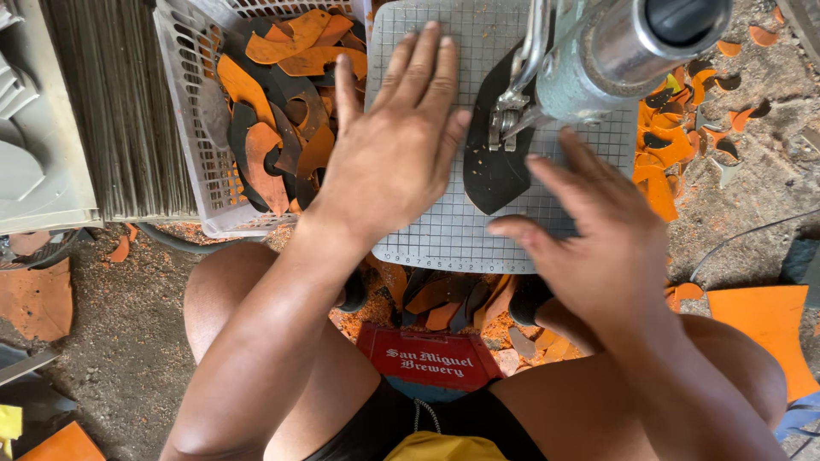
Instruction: The person uses a vertical cutting machine to trim orange and black sole pieces. They feed each piece under the blade, guide it along the edge, and place the finished pieces into a nearby white basket.
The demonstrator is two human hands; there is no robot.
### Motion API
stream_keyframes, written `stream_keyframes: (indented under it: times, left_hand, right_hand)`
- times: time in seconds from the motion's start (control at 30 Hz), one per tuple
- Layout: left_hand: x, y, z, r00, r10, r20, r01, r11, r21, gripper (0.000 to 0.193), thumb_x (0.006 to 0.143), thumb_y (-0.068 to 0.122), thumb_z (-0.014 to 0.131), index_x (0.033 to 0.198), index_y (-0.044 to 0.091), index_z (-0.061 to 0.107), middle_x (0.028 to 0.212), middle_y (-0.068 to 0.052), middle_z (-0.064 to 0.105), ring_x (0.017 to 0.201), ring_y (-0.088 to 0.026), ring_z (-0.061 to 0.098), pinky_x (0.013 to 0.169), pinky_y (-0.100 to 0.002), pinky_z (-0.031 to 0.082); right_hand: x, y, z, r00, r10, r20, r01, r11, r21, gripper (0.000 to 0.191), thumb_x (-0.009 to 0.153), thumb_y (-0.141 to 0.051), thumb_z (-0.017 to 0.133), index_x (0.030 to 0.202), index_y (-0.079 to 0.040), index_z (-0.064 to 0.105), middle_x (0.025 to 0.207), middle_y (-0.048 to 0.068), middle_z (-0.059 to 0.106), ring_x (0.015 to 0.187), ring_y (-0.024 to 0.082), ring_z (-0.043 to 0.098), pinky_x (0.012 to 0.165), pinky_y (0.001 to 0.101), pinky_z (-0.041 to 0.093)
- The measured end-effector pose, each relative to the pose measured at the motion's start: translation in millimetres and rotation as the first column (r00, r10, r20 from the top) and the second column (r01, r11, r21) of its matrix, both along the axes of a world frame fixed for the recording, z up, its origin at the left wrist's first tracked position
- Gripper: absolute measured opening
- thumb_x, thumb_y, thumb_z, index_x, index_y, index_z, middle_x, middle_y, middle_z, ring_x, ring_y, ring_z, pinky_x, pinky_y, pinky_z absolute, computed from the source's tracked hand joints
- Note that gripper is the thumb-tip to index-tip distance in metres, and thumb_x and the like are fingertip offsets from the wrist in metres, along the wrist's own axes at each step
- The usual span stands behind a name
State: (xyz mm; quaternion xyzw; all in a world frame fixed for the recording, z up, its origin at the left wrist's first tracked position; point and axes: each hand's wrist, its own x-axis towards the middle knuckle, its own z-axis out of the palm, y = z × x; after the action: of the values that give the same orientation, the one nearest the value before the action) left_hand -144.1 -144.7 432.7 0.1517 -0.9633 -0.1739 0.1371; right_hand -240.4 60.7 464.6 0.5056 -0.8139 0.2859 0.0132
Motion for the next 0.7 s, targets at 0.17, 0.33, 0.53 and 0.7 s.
stream_keyframes:
  times: [0.17,0.33,0.53,0.7]
  left_hand:
    - [22,4,21,0.986,0.126,-0.113,-0.117,0.99,0.077,0.037,0.106,0.031,0.062,0.129,0.002,0.066,0.135,-0.017,0.063,0.124,-0.034,0.063,0.115,-0.059,0.036]
    - [25,53,29,0.988,0.12,-0.098,-0.119,0.993,0.016,0.051,0.09,0.048,0.08,0.104,-0.001,0.074,0.118,-0.018,0.069,0.104,-0.034,0.065,0.091,-0.048,0.05]
    - [22,77,11,0.978,0.113,-0.175,-0.136,0.983,-0.122,0.058,0.081,0.046,0.081,0.107,-0.005,0.074,0.13,-0.019,0.066,0.117,-0.033,0.063,0.098,-0.048,0.05]
    - [21,74,7,0.98,0.108,-0.169,-0.139,0.974,-0.181,0.054,0.091,0.041,0.078,0.114,-0.007,0.074,0.138,-0.018,0.063,0.124,-0.03,0.058,0.108,-0.047,0.046]
  right_hand:
    - [-37,15,4,0.999,0.031,-0.041,-0.029,0.998,0.055,0.037,0.094,-0.021,0.085,0.126,-0.005,0.073,0.141,0.021,0.065,0.137,0.036,0.061,0.114,0.042,0.051]
    - [-63,5,11,0.97,0.238,0.036,-0.241,0.968,0.075,0.049,0.081,-0.013,0.079,0.129,-0.005,0.069,0.134,0.018,0.065,0.133,0.04,0.055,0.109,0.0489,0.047]
    - [-66,-10,5,0.946,0.324,-0.03,-0.316,0.937,0.146,0.056,0.078,-0.029,0.087,0.128,-0.009,0.073,0.126,0.013,0.07,0.127,0.038,0.059,0.112,0.0472,0.046]
    - [-67,-9,2,0.965,0.262,-0.004,-0.256,0.947,0.195,0.057,0.076,-0.032,0.09,0.126,-0.009,0.075,0.117,0.016,0.072,0.118,0.037,0.064,0.107,0.0455,0.048]
